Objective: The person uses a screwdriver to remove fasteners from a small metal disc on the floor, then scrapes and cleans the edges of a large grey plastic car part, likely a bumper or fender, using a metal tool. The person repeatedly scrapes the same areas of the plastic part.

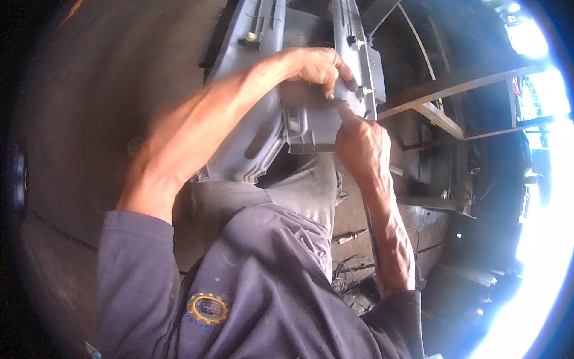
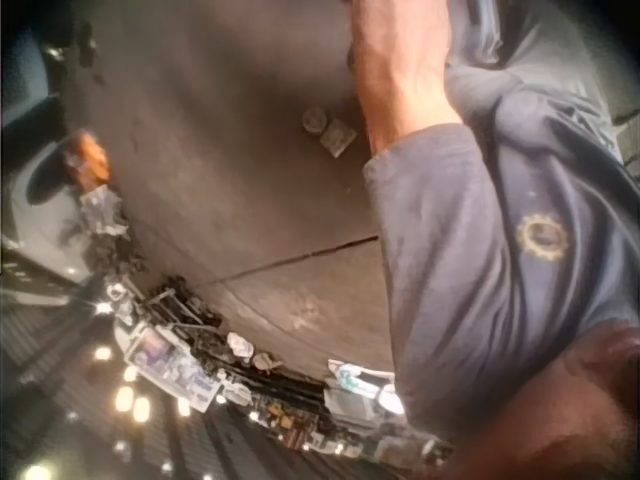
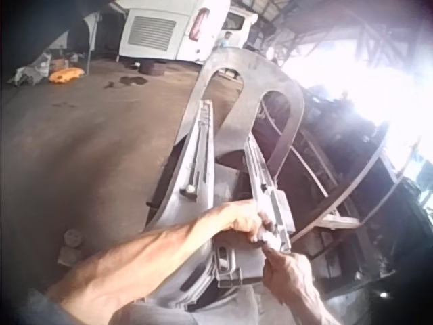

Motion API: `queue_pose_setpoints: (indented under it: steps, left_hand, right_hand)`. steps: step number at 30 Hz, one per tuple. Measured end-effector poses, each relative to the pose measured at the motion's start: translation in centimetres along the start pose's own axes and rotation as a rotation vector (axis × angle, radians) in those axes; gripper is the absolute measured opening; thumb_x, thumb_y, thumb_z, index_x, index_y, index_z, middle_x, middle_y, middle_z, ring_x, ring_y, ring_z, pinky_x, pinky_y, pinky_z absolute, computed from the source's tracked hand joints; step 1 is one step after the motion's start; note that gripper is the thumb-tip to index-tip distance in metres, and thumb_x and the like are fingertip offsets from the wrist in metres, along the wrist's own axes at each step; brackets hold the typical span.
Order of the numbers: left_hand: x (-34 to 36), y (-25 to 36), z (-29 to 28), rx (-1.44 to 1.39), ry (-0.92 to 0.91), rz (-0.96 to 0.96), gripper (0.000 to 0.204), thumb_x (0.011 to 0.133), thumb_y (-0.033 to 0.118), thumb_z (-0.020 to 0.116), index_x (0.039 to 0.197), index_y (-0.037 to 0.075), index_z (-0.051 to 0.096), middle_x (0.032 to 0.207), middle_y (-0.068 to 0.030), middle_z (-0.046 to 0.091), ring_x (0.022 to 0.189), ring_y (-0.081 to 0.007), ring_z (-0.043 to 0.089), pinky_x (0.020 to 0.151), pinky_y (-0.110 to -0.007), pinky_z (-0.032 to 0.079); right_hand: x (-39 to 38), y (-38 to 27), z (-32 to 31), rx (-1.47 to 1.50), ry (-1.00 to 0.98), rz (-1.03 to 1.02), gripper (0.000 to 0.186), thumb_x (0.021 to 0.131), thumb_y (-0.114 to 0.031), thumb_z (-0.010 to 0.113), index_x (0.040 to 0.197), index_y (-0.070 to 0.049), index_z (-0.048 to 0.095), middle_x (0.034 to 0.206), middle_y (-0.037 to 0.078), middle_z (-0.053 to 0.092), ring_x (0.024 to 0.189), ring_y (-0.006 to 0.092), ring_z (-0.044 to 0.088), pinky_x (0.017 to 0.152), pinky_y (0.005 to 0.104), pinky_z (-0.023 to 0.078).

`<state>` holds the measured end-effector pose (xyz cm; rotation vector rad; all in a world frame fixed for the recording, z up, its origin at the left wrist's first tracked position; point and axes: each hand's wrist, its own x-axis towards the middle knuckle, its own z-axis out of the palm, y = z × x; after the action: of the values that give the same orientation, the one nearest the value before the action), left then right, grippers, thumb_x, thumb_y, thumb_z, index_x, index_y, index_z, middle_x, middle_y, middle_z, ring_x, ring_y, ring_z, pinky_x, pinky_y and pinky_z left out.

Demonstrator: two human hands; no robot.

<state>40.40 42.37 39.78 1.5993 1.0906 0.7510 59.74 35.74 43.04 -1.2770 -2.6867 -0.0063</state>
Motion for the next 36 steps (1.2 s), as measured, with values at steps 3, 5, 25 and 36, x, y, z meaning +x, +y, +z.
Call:
queue_pose_setpoints:
  steps: [3, 5, 25, 36]
  left_hand:
    - [0.0, 0.2, 0.4, -0.006, 0.029, 0.02, 0.055, 0.057, -0.007, 0.067, 0.11, 0.008, 0.073, 0.091, -0.0101, 0.07, 0.083, -0.0189, 0.062, 0.079, -0.03, 0.05]
    - [0.6, -0.5, 0.1, 0.047, 0.021, 0.069, 0.054, 0.058, -0.007, 0.067, 0.111, 0.007, 0.072, 0.09, -0.0097, 0.07, 0.082, -0.018, 0.063, 0.076, -0.031, 0.051]
    - [-0.4, 0.6, 0.0, -0.133, -0.09, -0.14, 0.068, 0.062, -0.005, 0.075, 0.128, 0.002, 0.058, 0.126, -0.0111, 0.06, 0.117, -0.0188, 0.054, 0.102, -0.032, 0.043]
    - [-3.1, 3.2, 3.7, 0.673, 0.568, -0.058, 0.043, 0.08, 0.023, 0.073, 0.119, 0.008, 0.064, 0.116, -0.0133, 0.063, 0.107, -0.0295, 0.061, 0.091, -0.037, 0.05]
  right_hand:
    - [0.5, -0.1, -0.6, -0.04, -0.045, 0.012, 0.032, 0.077, -0.008, 0.058, 0.109, -0.014, 0.061, 0.071, 0.018, 0.065, 0.072, 0.0377, 0.066, 0.065, 0.0472, 0.051]
    - [0.9, -0.4, -0.3, -0.074, -0.06, 0.014, 0.028, 0.078, -0.009, 0.058, 0.105, -0.012, 0.063, 0.071, 0.019, 0.065, 0.072, 0.0384, 0.066, 0.065, 0.0473, 0.051]
    - [-18.9, 12.7, 4.3, 1.19, 0.376, 0.607, 0.046, 0.092, -0.006, 0.056, 0.136, -0.003, 0.046, 0.072, 0.002, 0.057, 0.057, 0.0081, 0.051, 0.052, 0.0223, 0.042]
    - [-20.3, 17.6, 11.9, 1.645, 0.553, 0.781, 0.039, 0.088, -0.007, 0.057, 0.125, 0.002, 0.052, 0.07, 0.001, 0.054, 0.053, 0.0076, 0.048, 0.044, 0.022, 0.041]
